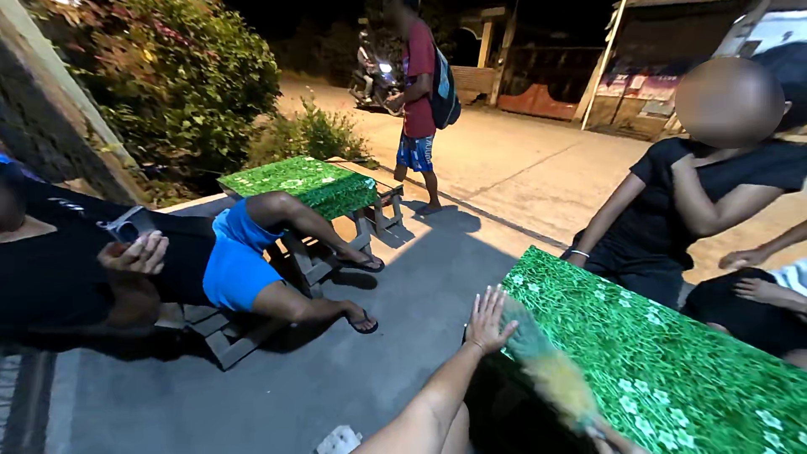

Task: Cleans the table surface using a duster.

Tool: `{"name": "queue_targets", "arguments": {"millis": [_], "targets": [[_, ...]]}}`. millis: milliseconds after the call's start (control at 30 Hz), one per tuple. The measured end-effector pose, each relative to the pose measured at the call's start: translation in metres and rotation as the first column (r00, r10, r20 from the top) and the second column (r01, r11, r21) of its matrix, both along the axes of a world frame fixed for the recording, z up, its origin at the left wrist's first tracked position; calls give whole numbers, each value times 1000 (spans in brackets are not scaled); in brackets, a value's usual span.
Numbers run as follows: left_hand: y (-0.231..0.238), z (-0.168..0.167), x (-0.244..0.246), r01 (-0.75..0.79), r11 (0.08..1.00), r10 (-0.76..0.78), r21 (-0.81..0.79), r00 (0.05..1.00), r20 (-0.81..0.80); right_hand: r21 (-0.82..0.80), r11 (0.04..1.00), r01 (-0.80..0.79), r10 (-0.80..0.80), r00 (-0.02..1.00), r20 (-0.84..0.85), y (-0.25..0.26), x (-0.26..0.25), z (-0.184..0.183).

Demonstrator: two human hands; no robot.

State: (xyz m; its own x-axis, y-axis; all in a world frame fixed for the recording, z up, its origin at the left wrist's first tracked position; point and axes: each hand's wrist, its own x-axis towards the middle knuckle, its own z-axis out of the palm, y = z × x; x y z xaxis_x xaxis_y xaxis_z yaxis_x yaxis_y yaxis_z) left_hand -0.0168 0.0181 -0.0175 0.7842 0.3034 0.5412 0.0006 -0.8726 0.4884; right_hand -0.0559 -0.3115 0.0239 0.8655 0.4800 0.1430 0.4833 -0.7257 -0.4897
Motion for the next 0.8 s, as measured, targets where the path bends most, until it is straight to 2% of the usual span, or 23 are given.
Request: {"name": "queue_targets", "arguments": {"millis": [67,133,167,200,300,333,367,400,467,533,567,633,733,767,800], "targets": [[-1,2,-2,-4,1000,4,-10,1000,-16,-7,977,213,-213,977,-21,-22,21,7],[-1,3,-3,-8,1000,7,-10,999,-49,-63,886,460,-462,887,-17,-23,30,12],[-1,2,-3,-8,1000,8,-8,999,-54,-95,855,510,-514,858,-14,-16,27,14],[-1,2,-3,-6,1000,6,-4,998,-56,-118,867,485,-490,872,-16,-7,18,17],[1,5,-2,0,1000,1,9,999,-45,-57,990,130,-130,991,-5,12,-10,10],[0,4,-2,1,1000,-1,8,999,-40,-37,999,23,-24,1000,-12,12,-11,5],[0,4,-2,4,1000,-4,4,1000,-31,-19,1000,-19,19,1000,-14,9,-8,4],[0,3,-2,2,1000,-2,2,1000,-23,-6,1000,13,-13,1000,-8,6,-1,4],[1,2,-1,-11,1000,11,9,1000,-18,-3,974,225,-225,974,10,4,22,6],[0,2,-3,-6,1000,6,-3,999,-45,-42,888,458,-458,889,7,19,38,12],[-1,2,-4,-4,1000,3,-7,998,-57,-74,866,494,-495,869,8,29,40,14],[0,2,-3,-4,1000,4,0,998,-56,-148,919,365,-370,929,-5,51,33,21],[2,1,-1,1,1000,-1,4,1000,-7,-129,991,-24,23,1000,-8,65,30,16],[1,1,-2,3,1000,-3,1,1000,-8,-125,988,-87,86,996,-11,64,37,18],[1,2,-2,3,1000,-3,-3,1000,-15,-130,988,-77,77,997,-6,62,48,22]]}}
